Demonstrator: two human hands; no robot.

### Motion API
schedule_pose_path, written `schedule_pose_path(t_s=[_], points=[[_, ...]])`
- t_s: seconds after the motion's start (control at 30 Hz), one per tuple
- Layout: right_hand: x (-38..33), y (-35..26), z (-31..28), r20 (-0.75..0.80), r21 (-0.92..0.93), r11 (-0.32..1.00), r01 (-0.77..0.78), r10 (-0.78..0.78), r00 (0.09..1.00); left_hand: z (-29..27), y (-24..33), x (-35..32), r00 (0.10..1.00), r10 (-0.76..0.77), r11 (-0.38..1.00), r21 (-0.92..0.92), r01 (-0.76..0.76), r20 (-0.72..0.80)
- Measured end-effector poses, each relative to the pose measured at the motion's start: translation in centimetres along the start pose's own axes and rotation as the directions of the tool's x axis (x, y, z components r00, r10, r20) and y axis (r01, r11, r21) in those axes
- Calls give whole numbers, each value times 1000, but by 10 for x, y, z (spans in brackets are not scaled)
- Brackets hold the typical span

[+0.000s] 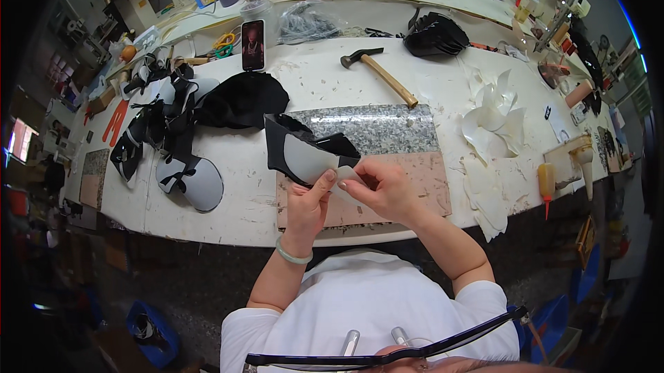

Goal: The person attaches white stiffener inserts to the inside of shoe upper components by hand and presses the edges together.

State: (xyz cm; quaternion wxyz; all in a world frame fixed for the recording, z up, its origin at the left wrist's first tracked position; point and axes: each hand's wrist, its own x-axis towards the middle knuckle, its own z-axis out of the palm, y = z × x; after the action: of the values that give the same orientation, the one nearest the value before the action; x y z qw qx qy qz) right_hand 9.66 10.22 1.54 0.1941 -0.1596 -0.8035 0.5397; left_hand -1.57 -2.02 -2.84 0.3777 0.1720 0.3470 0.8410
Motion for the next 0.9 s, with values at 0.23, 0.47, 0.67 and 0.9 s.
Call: schedule_pose_path(t_s=[0.23,0.47,0.67,0.9], points=[[-11,-2,11,-119,-227,956,186,-217,969,-3,4,0,991,131,813,574,-102,-9],[-3,26,19,-105,-203,977,60,-83,991,-16,-10,1,987,155,765,628,-146,40],[17,29,10,-87,-517,856,-26,-22,996,-24,0,6,992,-121,909,398,120,-24],[29,22,5,201,-173,974,-148,182,963,-18,7,13,999,37,751,659,-50,34]])
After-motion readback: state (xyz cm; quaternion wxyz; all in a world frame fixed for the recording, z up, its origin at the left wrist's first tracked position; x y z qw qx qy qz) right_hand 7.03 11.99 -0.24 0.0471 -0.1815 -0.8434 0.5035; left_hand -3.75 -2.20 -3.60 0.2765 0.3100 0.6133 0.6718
